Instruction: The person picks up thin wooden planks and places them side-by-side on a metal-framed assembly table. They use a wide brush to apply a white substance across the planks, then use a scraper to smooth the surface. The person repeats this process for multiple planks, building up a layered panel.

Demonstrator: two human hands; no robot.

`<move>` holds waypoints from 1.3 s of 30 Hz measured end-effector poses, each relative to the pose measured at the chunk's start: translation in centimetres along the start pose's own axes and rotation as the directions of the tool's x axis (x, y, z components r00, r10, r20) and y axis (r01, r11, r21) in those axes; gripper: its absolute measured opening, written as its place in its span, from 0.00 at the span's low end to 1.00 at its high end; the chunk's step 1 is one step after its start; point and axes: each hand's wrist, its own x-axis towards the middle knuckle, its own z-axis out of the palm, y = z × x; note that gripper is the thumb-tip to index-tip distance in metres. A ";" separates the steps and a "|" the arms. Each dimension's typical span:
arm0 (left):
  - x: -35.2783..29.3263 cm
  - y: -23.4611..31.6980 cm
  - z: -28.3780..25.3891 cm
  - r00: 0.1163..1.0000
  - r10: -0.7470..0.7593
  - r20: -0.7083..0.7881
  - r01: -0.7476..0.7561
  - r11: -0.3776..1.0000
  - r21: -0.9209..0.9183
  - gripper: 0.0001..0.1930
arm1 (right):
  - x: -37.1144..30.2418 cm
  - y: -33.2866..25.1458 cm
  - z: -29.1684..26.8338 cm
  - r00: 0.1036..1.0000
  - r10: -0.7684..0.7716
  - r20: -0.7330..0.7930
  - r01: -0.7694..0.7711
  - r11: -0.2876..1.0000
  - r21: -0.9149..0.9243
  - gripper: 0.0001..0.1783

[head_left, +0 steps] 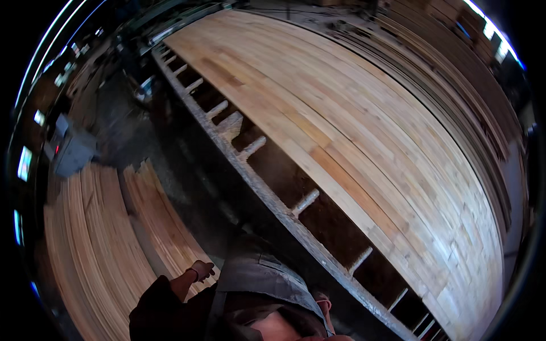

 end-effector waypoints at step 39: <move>23.8 -3.5 -31.4 0.961 -0.273 0.052 -0.018 -0.247 -0.969 0.21 | 25.6 -100.5 -47.9 0.344 -0.901 0.263 0.553 0.421 0.719 0.40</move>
